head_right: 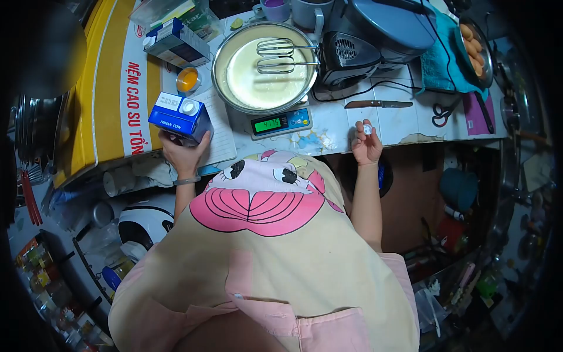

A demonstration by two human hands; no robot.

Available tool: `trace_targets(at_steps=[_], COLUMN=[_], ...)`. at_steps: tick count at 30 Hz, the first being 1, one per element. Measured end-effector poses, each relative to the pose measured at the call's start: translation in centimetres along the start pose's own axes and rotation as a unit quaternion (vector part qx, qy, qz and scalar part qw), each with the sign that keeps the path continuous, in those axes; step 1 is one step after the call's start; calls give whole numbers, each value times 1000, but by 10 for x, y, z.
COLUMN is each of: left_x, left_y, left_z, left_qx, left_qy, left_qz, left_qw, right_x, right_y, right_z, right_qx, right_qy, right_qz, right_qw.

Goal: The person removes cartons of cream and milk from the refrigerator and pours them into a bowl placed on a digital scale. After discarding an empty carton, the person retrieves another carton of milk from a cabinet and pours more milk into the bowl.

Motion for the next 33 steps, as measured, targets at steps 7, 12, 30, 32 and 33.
trace_targets(at_steps=[7,12,30,32,33], left_x=[-8,-28,-33,-33,-33], left_y=[-4,-11,-2,-1,-1], left_z=[-5,-12,-25,-26,-26], left_qx=[35,28,64,66,70], left_qy=[-62,-32,-50,-51,-52], left_qz=[-83,-115,-23,-5,6], left_qw=[994,992,996,996,996], right_x=[1,-1,-1,-1,-1], right_y=[-3,-3,-8,-7,-7], right_z=[-4,-6,-5,-6,-6], right_qx=[-9,-9,-50,-50,-51], right_qy=[40,46,63,60,58], right_qz=[-9,-11,29,32,33], right_qw=[999,999,996,996,996])
Point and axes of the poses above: each hand's wrist, its own z-axis away from the middle knuckle, its own y-axis out of the palm, x = y × z, the point moved 5 cm from there along -z, towards the middle knuckle, and after that the axes turned 7 degrees about -z, right-handed, at the moved point
